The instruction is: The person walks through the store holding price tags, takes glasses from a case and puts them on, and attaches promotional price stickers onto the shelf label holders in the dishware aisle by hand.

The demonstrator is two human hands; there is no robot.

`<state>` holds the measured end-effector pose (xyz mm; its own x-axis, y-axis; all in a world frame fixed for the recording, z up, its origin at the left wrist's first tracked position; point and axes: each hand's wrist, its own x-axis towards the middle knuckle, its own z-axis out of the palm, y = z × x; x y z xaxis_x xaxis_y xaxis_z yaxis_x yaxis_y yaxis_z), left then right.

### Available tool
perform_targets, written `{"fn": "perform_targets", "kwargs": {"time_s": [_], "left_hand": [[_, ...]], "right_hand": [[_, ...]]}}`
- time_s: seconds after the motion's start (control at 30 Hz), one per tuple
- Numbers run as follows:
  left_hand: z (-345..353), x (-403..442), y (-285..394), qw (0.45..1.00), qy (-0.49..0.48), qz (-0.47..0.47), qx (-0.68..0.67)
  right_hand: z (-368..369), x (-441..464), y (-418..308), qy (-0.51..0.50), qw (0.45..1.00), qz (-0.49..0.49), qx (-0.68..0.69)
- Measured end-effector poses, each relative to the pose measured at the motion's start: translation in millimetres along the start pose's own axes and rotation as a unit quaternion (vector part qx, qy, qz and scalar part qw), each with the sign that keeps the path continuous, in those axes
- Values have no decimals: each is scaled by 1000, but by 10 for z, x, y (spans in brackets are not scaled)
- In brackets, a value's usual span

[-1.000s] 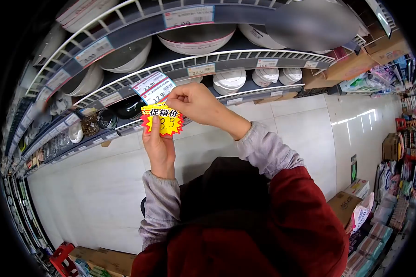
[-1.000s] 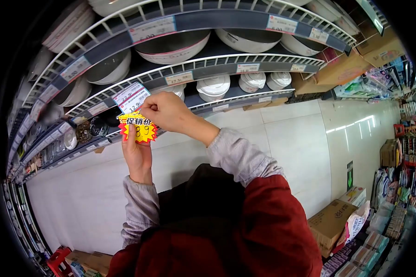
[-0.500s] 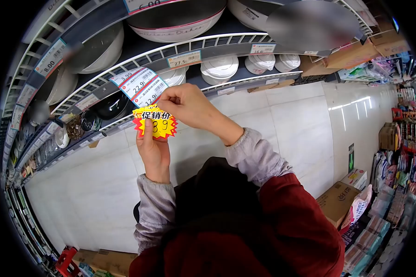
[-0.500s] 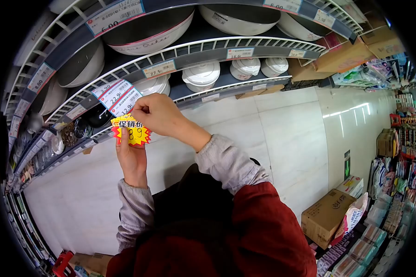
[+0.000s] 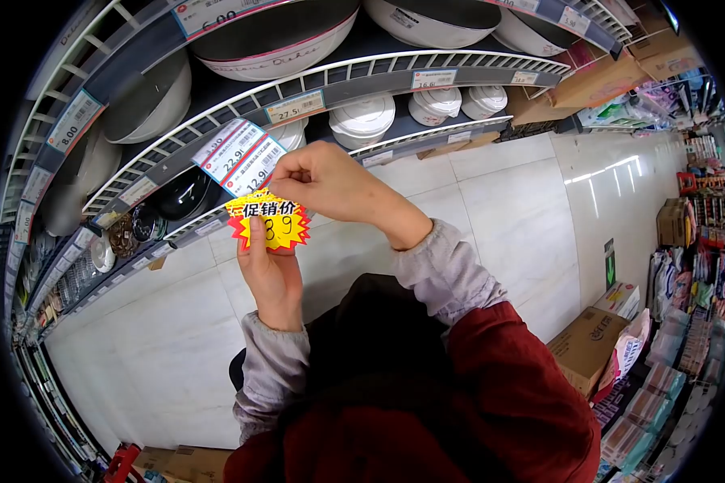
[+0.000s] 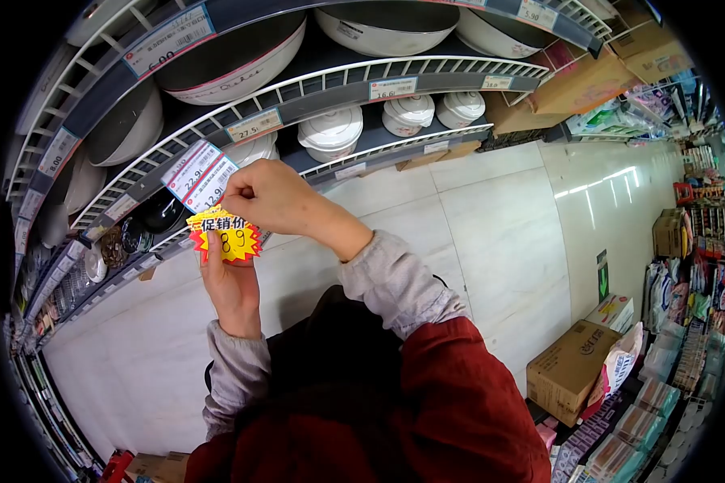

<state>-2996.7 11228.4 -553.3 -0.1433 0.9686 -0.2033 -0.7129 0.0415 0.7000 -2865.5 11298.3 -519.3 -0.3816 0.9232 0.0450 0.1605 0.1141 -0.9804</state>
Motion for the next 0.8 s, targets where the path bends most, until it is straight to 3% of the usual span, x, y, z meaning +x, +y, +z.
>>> {"fn": "perform_targets", "kwargs": {"time_s": [0.17, 0.3, 0.47, 0.8], "left_hand": [[-70, -5, -10, 1000, -5, -4, 7], [-227, 48, -17, 999, -17, 26, 3], [-189, 74, 113, 998, -37, 5, -41], [-366, 123, 237, 997, -77, -13, -21]], "right_hand": [[-41, -8, -56, -20, 998, -12, -53], [59, 16, 17, -15, 1000, -21, 1], [113, 13, -102, -26, 998, 50, 22], [196, -8, -221, -40, 997, 61, 6]]}}
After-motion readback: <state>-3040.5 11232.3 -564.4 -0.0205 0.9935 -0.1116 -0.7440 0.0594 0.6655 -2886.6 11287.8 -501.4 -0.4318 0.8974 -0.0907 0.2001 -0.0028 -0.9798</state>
